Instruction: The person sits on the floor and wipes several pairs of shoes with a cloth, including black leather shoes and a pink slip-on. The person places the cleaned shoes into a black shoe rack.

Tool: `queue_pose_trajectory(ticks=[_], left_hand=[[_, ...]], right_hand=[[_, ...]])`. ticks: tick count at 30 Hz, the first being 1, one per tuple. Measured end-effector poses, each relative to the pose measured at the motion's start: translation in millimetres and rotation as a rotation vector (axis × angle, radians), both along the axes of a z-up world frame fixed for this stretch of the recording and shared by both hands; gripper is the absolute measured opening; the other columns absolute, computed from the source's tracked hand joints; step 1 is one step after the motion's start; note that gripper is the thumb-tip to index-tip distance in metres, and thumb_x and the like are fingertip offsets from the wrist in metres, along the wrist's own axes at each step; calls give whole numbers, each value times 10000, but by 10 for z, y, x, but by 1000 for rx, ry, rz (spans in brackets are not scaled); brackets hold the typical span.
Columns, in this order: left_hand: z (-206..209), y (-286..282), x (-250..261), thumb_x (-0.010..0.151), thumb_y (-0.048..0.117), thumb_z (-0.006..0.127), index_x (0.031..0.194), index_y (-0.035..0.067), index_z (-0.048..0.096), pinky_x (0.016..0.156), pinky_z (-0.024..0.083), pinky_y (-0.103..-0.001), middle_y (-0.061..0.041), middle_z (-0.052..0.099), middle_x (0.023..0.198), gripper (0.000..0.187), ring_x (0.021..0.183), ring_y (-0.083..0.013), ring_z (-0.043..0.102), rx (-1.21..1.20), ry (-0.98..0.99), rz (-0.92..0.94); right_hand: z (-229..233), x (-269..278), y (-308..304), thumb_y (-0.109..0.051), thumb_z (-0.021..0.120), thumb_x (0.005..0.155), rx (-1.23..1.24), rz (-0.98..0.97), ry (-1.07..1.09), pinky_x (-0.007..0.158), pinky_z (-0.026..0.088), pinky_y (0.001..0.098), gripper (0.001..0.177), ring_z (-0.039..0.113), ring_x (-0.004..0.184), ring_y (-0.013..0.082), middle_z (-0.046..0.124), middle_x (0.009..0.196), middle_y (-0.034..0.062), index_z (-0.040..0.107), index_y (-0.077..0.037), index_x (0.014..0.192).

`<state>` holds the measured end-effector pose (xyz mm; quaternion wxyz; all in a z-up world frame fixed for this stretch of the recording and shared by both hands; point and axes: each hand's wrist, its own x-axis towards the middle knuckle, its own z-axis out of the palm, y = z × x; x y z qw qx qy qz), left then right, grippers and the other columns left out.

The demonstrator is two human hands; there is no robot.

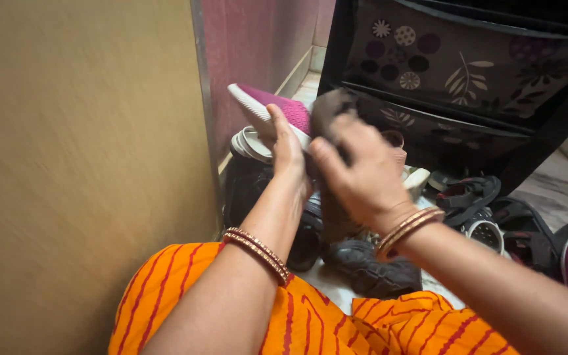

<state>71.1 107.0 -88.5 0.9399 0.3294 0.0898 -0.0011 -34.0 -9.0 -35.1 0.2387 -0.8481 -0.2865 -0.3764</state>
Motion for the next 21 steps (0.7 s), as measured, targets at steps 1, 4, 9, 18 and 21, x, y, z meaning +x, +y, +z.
queue_pose_trajectory(ticks=[1,4,9,18,21], left_hand=[[-18,-27,4,792,867,405,1420,41,505,1040,498,-464,-171,614,1365,1042,1228,-315,615,-61,-71,-65],[-65,-91,20,854,853,369,1365,52,539,981,527,-476,-184,613,1254,965,1136,-319,618,-129,-201,-155],[-27,-156,74,861,829,354,1403,110,547,994,516,-431,-154,624,1314,921,1177,-275,616,1,-322,-226],[134,-193,-175,822,869,312,1576,113,315,1043,498,-425,-165,504,1505,1068,1332,-291,546,148,-306,-387],[157,-203,-245,808,875,310,1571,100,314,1035,507,-430,-192,514,1504,1087,1325,-308,562,135,-286,-393]], right_hand=[[-30,5,20,-328,589,999,-48,21,17,1096,438,443,457,574,1286,379,640,1343,247,649,18,1291],[-114,59,76,-231,519,1014,-121,66,86,1147,399,456,432,529,1352,378,613,1401,238,625,10,1356],[-5,386,110,-206,486,1000,8,51,123,1123,403,451,461,537,1324,409,583,1403,271,574,32,1385],[192,1195,100,-250,535,1013,-70,-253,-87,904,336,745,354,569,1236,466,611,1365,283,678,-32,1253],[168,1202,49,-209,490,1017,18,7,-74,999,491,501,367,635,1132,465,661,1253,297,626,31,1260]])
